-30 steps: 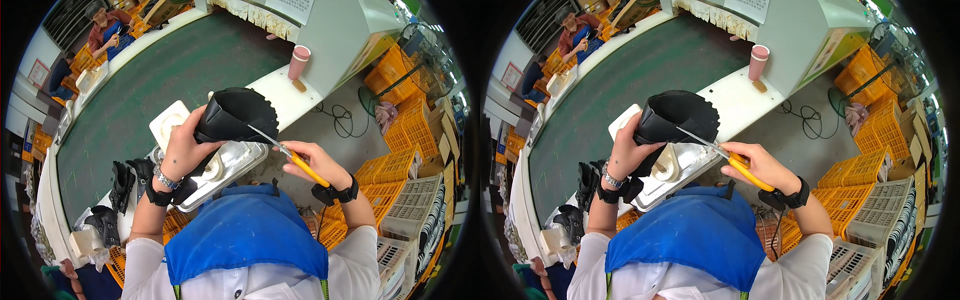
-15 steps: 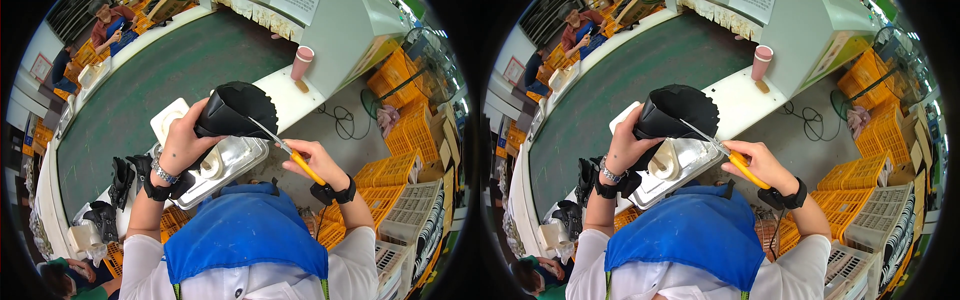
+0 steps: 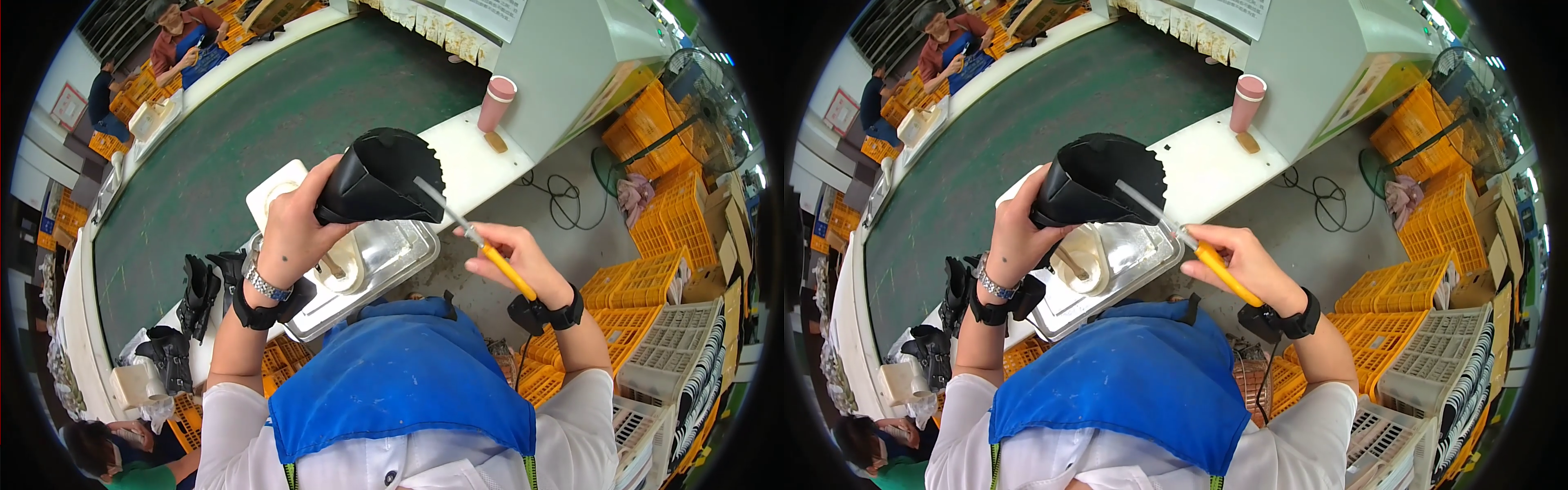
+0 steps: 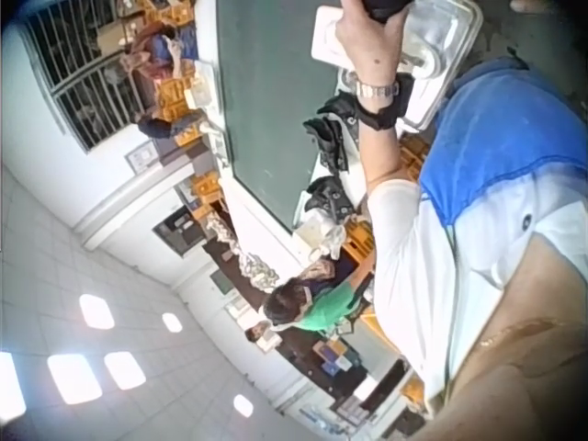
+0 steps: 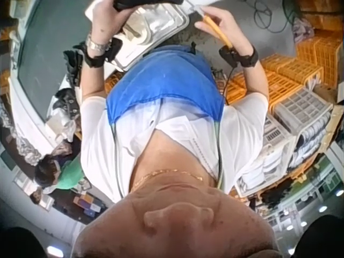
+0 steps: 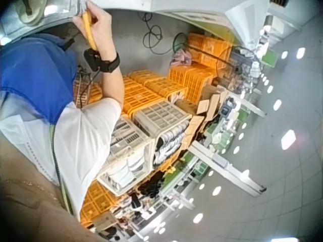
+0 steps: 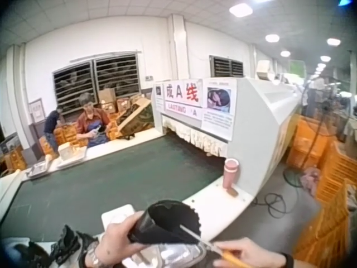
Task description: The worker is trimming excess material from black boots using a pair of scissors at a factory workstation.
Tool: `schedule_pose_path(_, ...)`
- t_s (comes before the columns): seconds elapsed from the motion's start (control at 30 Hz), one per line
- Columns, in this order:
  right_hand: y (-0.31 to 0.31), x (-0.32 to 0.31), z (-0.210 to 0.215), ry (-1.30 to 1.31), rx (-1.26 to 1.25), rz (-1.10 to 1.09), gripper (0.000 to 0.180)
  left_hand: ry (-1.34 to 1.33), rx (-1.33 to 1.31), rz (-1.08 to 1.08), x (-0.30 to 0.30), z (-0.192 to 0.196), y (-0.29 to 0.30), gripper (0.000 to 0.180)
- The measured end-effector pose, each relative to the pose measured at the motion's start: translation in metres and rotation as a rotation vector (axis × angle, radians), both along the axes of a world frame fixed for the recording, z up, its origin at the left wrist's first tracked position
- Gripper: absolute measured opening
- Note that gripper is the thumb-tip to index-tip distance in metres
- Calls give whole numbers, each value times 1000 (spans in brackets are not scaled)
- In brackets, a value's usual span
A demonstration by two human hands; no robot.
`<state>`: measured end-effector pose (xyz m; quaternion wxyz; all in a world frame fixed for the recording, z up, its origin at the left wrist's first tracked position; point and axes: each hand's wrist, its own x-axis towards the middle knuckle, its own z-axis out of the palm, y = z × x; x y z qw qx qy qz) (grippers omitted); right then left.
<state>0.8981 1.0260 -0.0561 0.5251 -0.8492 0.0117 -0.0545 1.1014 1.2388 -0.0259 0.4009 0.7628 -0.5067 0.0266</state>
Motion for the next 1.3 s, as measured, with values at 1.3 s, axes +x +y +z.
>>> schedule_pose_path(1.3,-13,71,-130,102,663,-685,36,7,668,1059,112,-189,358,83)
